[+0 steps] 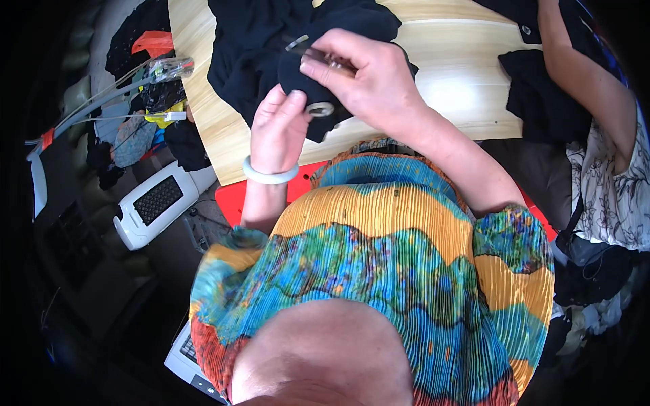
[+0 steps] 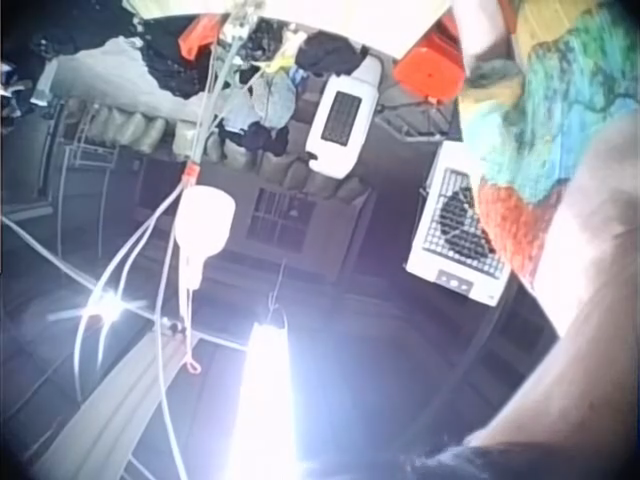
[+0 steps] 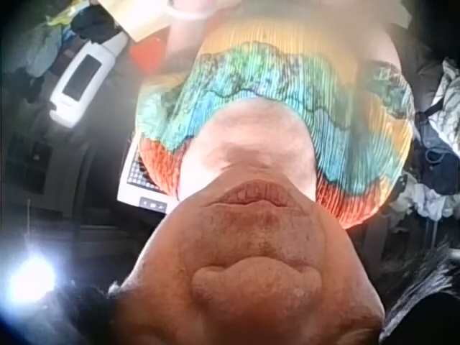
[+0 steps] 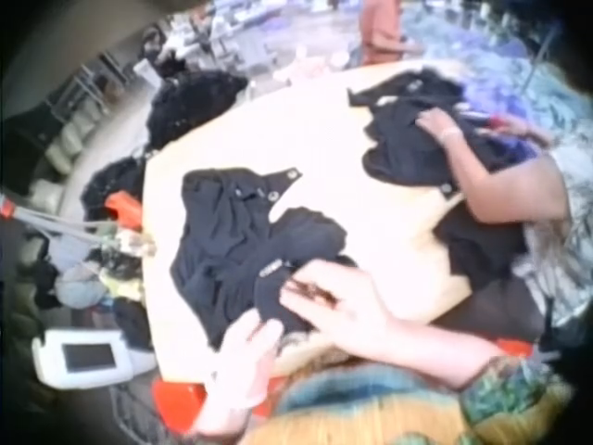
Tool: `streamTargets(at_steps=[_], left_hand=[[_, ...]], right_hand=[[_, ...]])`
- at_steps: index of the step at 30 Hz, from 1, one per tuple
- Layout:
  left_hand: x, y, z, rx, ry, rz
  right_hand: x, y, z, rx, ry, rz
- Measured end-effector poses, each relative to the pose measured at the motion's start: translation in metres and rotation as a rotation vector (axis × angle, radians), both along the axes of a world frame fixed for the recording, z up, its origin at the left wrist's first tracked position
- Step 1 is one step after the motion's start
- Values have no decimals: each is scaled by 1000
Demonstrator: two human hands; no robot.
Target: Trimming loose threads from black garments using small snips.
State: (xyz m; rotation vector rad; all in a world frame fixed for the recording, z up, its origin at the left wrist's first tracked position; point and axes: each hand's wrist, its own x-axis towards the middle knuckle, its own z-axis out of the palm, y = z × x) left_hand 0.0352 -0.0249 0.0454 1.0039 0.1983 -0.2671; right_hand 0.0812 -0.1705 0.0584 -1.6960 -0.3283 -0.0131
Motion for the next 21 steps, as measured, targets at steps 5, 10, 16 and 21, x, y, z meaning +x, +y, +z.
streamTargets(at_steps=[5,10,16,21], left_hand=[[7,5,16,-599,232,-13],[9,7,12,-644,287,-37],[14,1,6,-564,181,-83],[10,-8,15,-427,121,-112]], right_hand=[[33,-32,-16,209,167,-199],[7,-36,5,-184,56,-149],[-6,-23,11,-63,-296,108],[-4,-21,5,-96,-355,93]])
